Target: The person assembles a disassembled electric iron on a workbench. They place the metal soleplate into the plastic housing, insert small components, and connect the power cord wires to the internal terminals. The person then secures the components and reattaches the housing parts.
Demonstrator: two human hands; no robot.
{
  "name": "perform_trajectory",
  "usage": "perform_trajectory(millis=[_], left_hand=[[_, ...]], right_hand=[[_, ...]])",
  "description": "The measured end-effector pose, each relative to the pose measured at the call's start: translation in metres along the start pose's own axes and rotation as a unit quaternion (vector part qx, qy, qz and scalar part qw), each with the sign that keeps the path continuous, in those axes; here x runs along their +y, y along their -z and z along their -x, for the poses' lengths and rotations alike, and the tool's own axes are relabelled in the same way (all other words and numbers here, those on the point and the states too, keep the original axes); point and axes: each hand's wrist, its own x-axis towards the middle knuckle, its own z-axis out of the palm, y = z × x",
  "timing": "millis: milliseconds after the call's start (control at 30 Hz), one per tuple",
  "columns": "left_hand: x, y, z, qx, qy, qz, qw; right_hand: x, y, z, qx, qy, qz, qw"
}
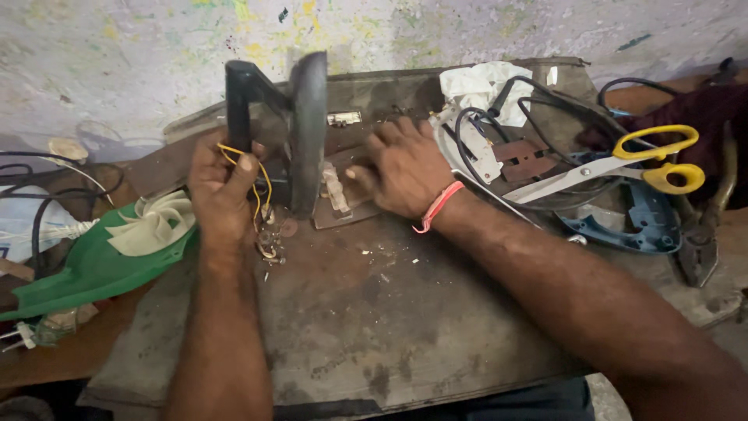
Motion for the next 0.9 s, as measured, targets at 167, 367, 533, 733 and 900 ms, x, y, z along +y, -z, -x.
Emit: perform_trajectory(millis=[167, 367, 533, 733, 900], left_hand=[[0.013, 0.004, 0.01, -0.024, 0.084, -0.002, 0.996], [0.024, 0.019, 0.022, -0.053, 0.13, -0.186, 0.972], [0.02, 0.022, 0.026, -0.03, 0.081, -0.173, 0.981], [0.025, 0.011, 0.028, -0.026, 0.091, -0.006, 0.995], [0.03, -0.004, 0.026, -0.032, 0.129, -0.002, 0.991]], right_hand=[[-0.01, -0.01, 0.005, 0.053, 0.134, -0.102, 0.984], [-0.016, -0.016, 0.004, 0.047, 0.157, -0.104, 0.981], [-0.012, -0.013, 0.003, 0.026, 0.144, -0.088, 0.985], [-0.009, -0.013, 0.005, 0.058, 0.195, -0.127, 0.971], [-0.017, -0.019, 0.006, 0.015, 0.185, -0.126, 0.975]])
